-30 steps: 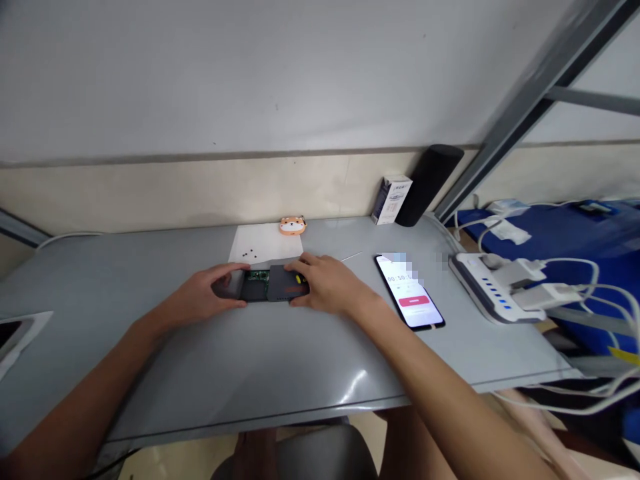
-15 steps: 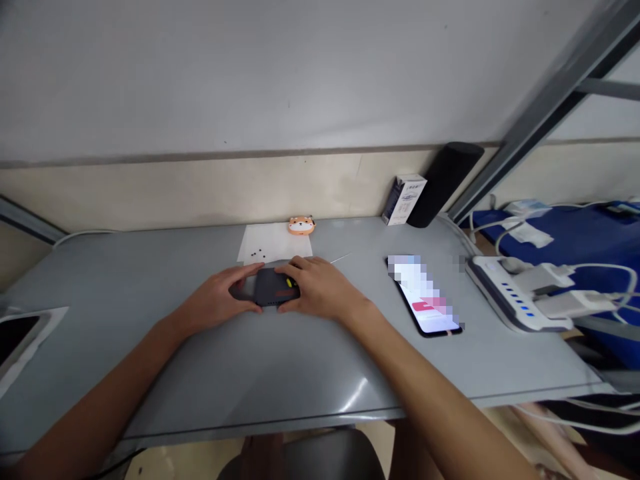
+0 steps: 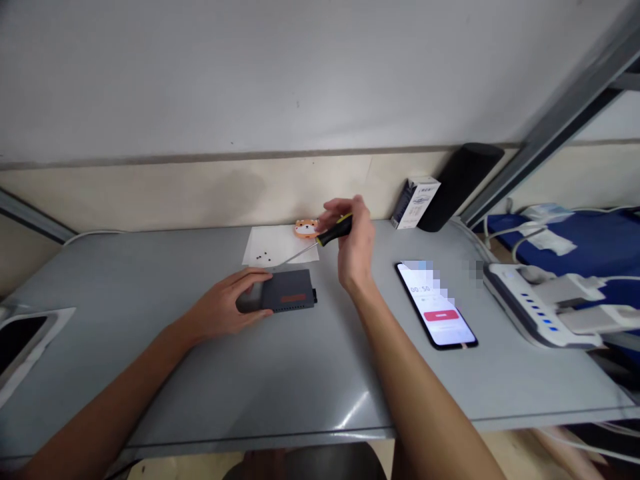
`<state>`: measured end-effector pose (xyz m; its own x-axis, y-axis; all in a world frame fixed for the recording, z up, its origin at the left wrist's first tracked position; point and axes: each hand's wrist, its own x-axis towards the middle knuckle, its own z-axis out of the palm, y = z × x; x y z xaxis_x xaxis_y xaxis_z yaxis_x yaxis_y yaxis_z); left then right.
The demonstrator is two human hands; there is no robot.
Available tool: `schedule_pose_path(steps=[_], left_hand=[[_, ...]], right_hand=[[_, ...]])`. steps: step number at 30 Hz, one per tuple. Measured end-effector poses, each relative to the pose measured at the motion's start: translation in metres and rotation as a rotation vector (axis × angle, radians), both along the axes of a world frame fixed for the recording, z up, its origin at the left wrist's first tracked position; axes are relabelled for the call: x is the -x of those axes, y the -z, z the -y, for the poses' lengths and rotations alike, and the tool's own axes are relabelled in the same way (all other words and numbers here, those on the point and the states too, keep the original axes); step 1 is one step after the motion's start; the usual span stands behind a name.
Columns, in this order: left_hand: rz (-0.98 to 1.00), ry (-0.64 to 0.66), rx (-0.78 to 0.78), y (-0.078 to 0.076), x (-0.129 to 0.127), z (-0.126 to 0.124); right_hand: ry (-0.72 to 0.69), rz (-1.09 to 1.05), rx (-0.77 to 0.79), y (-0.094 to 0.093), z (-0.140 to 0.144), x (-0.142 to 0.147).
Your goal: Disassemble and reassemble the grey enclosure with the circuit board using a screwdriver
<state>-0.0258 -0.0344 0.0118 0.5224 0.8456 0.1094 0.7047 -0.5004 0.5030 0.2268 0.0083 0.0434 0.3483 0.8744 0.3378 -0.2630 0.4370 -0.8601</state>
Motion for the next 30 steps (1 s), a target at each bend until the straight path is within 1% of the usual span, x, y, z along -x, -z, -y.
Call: schedule_pose_path(steps=[2,4,6,8,11,14,17,22,26,30], left_hand=[[-0.019,-0.002,-0.023,-0.001,0.0,0.0],[-0.023,-0.009,-0.032,-0.004,0.0,-0.001],[-0.009,-0.017,-0.033,-0.006,0.0,-0.002],[0.011,-0.03,-0.035,-0.008,0.0,-0.004],[0.05,-0.077,-0.031,-0.009,0.0,-0.006],[0.082,-0.138,0.014,-0.012,-0.002,-0.006],[0.11,-0.205,0.068,-0.015,-0.006,-0.004],[0.167,-0.323,0.093,-0.018,-0.014,-0.001],[0.232,-0.406,0.158,-0.021,-0.02,0.001],[0.25,-0.413,0.174,-0.02,-0.02,0.001]], right_hand=[[0.038,-0.124,0.156,0.012,-0.007,0.0],[0.039,-0.127,0.282,0.028,-0.01,0.003],[-0.01,-0.078,0.315,0.04,-0.008,0.008],[-0.052,-0.017,0.342,0.047,-0.005,0.013],[-0.067,0.08,0.374,0.048,-0.003,0.017],[-0.07,0.149,0.394,0.047,-0.003,0.016],[-0.096,0.167,0.393,0.048,-0.004,0.015],[-0.156,0.195,0.393,0.048,-0.004,0.018],[-0.153,0.159,0.406,0.046,-0.004,0.019],[-0.121,0.056,0.425,0.043,-0.004,0.018]])
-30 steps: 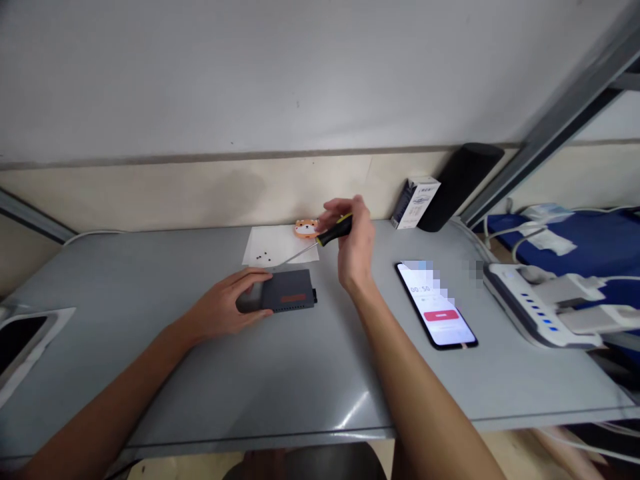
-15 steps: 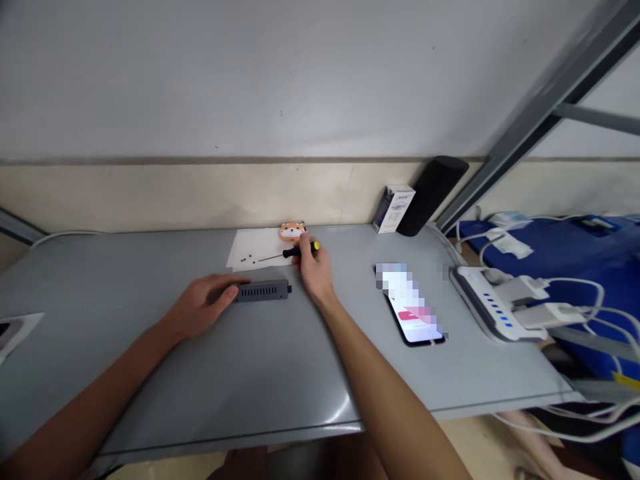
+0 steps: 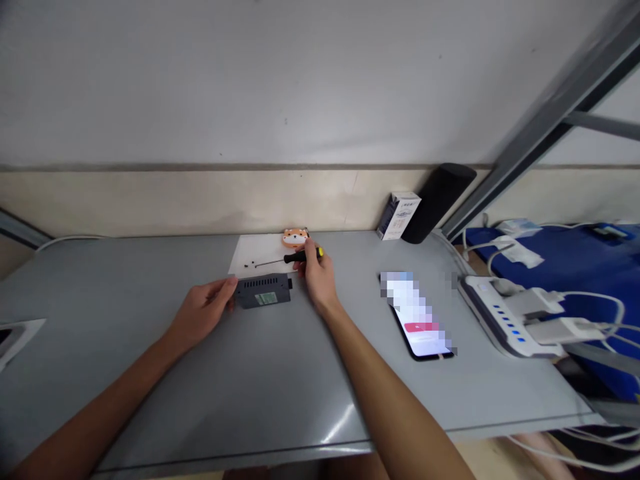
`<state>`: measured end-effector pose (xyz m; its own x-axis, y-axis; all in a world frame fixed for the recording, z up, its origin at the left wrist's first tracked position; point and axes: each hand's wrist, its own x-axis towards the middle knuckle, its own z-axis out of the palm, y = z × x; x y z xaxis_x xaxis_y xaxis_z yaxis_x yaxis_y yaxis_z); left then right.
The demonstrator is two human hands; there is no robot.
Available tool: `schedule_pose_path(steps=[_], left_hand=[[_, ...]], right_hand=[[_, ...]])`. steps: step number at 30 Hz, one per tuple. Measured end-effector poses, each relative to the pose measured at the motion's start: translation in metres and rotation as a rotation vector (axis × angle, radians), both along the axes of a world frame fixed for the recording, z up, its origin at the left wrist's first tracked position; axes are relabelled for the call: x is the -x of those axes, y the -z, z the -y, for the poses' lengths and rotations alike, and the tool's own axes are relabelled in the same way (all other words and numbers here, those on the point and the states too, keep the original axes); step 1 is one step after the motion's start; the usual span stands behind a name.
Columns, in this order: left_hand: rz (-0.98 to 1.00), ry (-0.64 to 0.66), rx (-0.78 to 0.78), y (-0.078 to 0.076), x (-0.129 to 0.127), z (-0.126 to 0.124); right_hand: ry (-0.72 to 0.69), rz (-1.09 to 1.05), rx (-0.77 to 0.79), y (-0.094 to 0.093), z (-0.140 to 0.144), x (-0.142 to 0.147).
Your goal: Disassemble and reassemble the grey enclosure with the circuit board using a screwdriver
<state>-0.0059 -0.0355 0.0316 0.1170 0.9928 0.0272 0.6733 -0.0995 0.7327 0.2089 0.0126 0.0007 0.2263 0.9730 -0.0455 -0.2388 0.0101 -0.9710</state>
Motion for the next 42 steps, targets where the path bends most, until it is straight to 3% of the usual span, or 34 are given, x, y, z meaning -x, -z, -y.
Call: schedule_pose_path(steps=[10,16,21,27,34,42], left_hand=[[-0.041,0.204,-0.381,0.018,0.017,0.0],[-0.207,0.251,-0.635,0.0,0.002,0.003],[-0.305,0.409,-0.668,-0.013,-0.029,-0.007],[-0.308,0.345,-0.798,-0.004,-0.043,-0.01],[-0.309,0.299,-0.785,0.008,-0.042,-0.009],[-0.318,0.276,-0.814,0.013,-0.042,-0.007]], right_hand=[[0.119,-0.309,-0.009,-0.012,-0.003,-0.019],[0.224,-0.382,-0.028,-0.013,-0.008,-0.037],[0.233,-0.36,-0.043,-0.007,-0.011,-0.042],[0.209,-0.343,-0.025,-0.001,-0.012,-0.041],[0.195,-0.397,0.019,-0.001,-0.012,-0.04],[0.204,-0.455,0.057,-0.006,-0.009,-0.038]])
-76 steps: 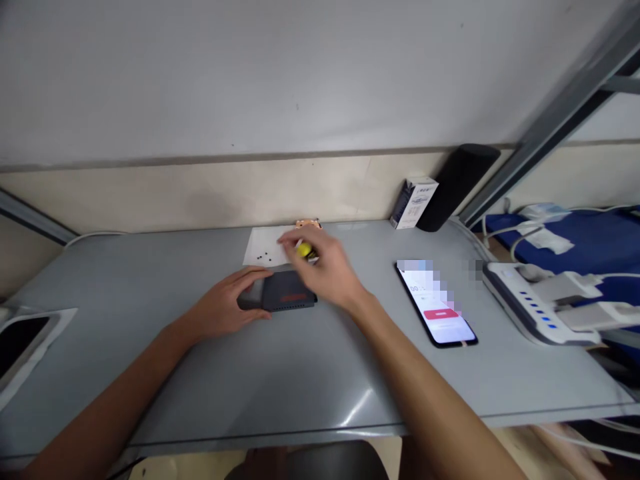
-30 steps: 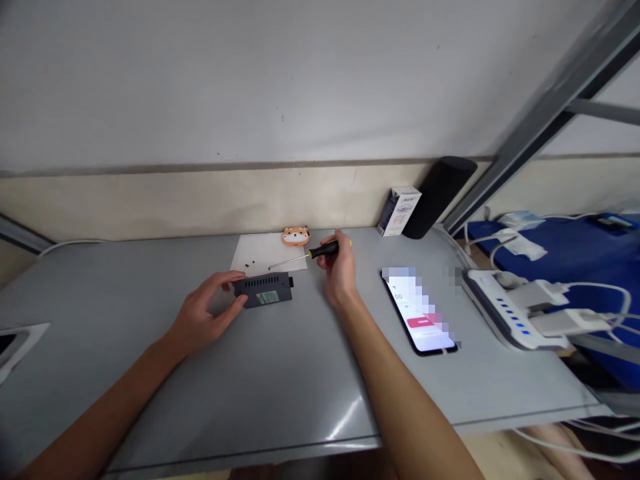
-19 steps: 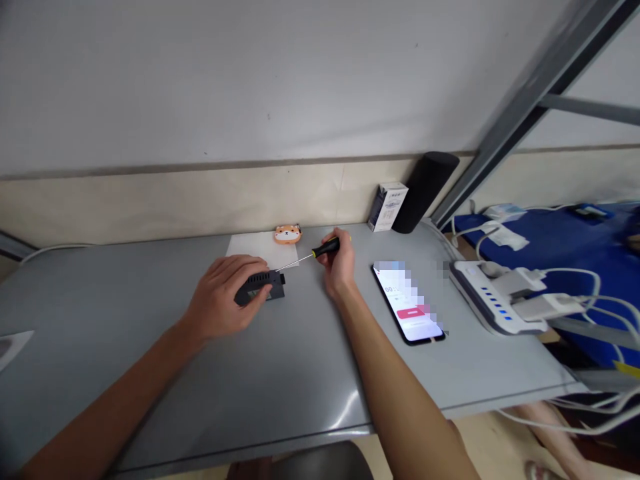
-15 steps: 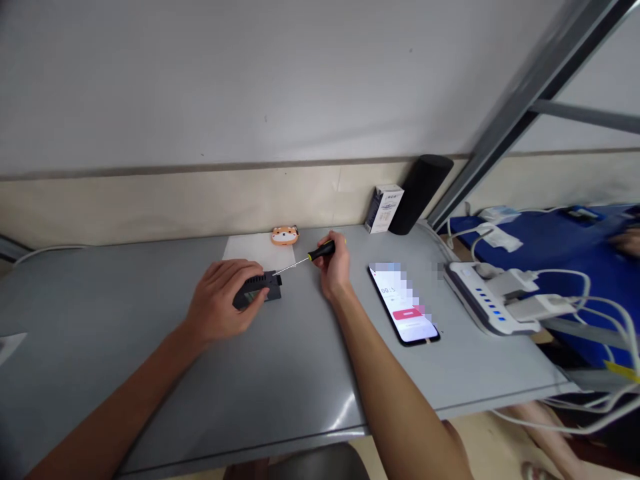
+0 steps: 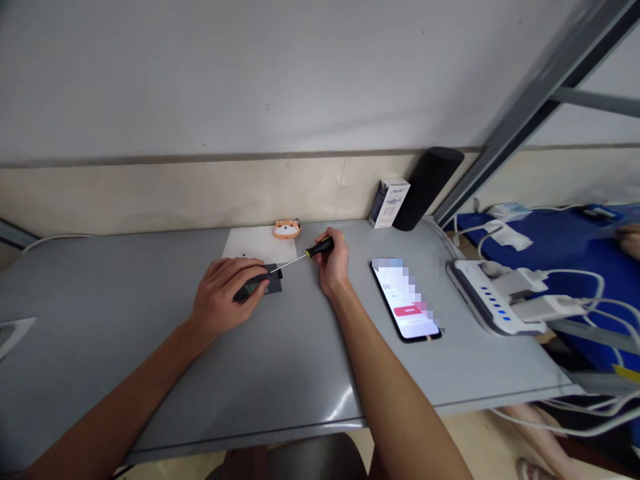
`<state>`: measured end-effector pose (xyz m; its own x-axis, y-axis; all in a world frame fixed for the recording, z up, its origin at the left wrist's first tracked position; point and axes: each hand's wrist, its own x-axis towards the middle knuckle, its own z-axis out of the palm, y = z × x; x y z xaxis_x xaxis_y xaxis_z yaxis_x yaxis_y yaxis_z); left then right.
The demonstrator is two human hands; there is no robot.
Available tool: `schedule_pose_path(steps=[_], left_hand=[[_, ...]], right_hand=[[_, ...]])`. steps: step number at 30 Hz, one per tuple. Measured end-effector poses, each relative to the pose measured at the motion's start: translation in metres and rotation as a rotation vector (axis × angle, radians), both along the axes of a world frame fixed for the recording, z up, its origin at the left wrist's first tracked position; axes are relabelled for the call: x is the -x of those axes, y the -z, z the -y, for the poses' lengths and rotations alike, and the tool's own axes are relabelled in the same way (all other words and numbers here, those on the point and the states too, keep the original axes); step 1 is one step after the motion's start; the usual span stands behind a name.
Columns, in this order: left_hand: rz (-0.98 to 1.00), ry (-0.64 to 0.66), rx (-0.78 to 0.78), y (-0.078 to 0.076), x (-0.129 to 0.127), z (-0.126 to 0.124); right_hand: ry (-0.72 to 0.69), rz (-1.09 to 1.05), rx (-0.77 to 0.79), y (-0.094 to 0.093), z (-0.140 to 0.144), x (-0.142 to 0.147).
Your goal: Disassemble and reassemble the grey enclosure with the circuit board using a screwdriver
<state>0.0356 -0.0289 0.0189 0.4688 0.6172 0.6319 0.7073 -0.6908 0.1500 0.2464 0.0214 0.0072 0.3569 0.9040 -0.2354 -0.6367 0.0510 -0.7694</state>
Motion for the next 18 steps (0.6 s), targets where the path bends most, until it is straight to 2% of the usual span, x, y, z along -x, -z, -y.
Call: schedule_pose_path(steps=[10,15,18], left_hand=[[-0.006,0.093,-0.287,0.006,-0.002,-0.005],[-0.09,0.117,-0.342,0.006,0.002,-0.005],[-0.144,0.112,-0.322,0.007,0.004,-0.004]], right_hand=[[0.019,0.003,-0.007,0.0,0.0,-0.003],[0.068,0.02,-0.042,0.003,-0.003,-0.003],[0.0,0.16,-0.079,0.008,-0.003,0.007]])
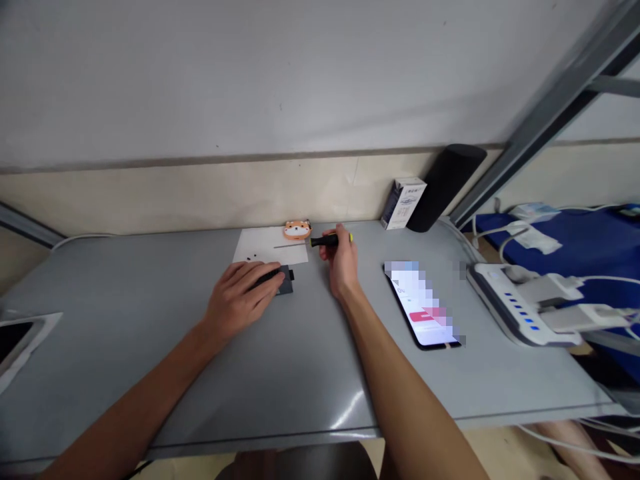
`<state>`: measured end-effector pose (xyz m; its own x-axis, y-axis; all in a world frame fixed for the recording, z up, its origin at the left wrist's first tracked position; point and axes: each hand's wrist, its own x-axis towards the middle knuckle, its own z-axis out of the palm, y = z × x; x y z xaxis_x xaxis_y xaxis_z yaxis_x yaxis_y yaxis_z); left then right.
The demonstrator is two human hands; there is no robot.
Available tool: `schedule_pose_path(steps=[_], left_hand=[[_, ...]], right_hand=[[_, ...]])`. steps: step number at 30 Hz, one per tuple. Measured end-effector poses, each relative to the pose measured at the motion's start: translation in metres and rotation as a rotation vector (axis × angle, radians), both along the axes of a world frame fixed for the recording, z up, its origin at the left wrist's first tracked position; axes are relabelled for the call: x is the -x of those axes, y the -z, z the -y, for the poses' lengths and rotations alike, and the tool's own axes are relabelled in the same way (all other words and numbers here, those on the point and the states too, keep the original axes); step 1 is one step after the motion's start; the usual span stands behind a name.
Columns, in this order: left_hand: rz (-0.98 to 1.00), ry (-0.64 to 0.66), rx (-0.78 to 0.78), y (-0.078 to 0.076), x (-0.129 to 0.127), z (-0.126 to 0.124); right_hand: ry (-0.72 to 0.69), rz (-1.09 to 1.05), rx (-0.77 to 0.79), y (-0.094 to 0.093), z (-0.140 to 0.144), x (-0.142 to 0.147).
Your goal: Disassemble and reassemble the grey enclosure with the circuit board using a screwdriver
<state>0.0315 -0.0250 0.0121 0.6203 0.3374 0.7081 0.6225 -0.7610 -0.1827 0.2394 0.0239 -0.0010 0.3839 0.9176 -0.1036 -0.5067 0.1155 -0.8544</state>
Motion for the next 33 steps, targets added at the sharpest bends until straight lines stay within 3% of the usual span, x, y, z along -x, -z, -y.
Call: schedule_pose_path(steps=[5,9,18,21,25,29,33], left_hand=[[-0.023,0.005,0.102,0.002,0.002,0.001],[-0.041,0.06,0.12,0.004,0.008,-0.003],[0.118,0.19,0.215,0.004,0.014,0.0],[0.19,0.122,0.277,0.001,0.025,-0.005],[0.272,-0.081,0.286,-0.006,0.054,-0.018],[0.426,-0.189,0.549,-0.022,0.079,-0.023],[0.519,-0.181,0.896,-0.035,0.079,-0.019]], right_hand=[[-0.271,0.435,-0.087,0.007,0.01,0.018],[-0.376,0.625,-0.152,0.009,0.016,0.023],[-0.318,0.63,-0.051,0.006,0.018,0.023],[-0.331,0.604,0.007,0.005,0.02,0.024],[-0.382,0.581,0.031,0.003,0.023,0.025],[-0.371,0.52,0.005,0.003,0.023,0.023],[-0.323,0.337,0.016,0.003,0.019,0.017]])
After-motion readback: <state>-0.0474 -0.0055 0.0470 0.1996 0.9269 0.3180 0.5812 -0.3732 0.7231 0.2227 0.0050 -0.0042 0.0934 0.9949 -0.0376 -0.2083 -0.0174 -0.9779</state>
